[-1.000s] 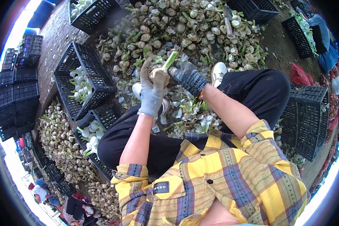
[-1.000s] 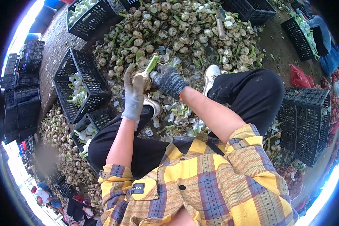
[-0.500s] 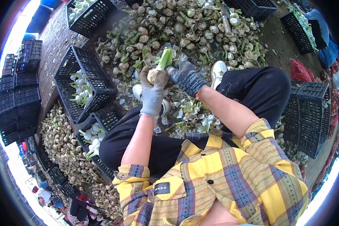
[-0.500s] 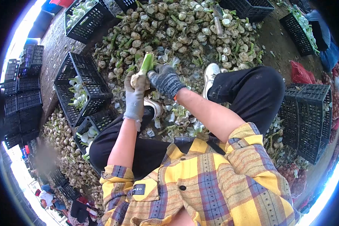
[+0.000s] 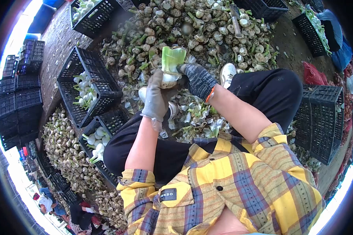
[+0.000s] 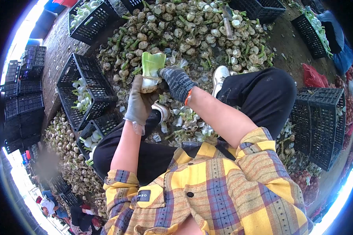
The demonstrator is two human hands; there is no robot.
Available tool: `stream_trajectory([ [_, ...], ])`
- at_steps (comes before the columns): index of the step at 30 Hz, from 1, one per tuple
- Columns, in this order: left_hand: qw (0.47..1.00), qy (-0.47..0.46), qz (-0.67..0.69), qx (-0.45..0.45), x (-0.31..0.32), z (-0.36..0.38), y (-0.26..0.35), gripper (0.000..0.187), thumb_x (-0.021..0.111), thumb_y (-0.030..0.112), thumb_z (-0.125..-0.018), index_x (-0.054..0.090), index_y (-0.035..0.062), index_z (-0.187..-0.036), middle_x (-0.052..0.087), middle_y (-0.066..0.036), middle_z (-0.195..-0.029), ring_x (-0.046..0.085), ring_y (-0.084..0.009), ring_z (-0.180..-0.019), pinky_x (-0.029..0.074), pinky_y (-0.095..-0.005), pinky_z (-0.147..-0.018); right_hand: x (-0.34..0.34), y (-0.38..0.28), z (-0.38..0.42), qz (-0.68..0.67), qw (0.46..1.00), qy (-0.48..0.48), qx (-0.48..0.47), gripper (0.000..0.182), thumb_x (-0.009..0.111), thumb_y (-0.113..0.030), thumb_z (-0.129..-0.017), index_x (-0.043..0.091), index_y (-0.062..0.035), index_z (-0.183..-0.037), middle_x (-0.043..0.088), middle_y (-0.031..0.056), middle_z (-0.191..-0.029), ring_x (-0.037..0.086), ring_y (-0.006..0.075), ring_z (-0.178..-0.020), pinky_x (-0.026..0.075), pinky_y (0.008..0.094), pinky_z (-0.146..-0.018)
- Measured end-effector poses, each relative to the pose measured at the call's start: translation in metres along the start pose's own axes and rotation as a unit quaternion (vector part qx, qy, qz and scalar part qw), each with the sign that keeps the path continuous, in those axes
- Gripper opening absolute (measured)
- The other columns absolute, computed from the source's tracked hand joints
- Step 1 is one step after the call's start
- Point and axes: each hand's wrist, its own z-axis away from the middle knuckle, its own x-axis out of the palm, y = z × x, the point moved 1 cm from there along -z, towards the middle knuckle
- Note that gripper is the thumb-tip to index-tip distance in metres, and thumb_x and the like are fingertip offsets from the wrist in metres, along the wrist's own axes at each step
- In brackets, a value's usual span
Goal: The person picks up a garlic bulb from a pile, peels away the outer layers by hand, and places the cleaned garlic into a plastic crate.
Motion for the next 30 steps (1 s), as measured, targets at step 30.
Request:
stream_trajectory([
  [30, 0.983, 0.078, -0.129, 0.108, 0.011, -0.006, -0.022, 0.05, 0.059, 0.036, -0.087, 0.041, 0.0042, -0.121, 0.052, -0.005, -0.105, 0.048, -0.0106, -0.09, 0.041, -0.0239, -0.08, 0.007, 0.012, 0.024, 0.516, 0.773, 0.057, -0.364, 0.022, 0.049, -0.012, -0.083, 0.059, 0.0011, -0.097, 0.063, 0.0177, -0.086, 0.06, 0.0327, -0.078, 0.047, 0.0401, -0.074],
])
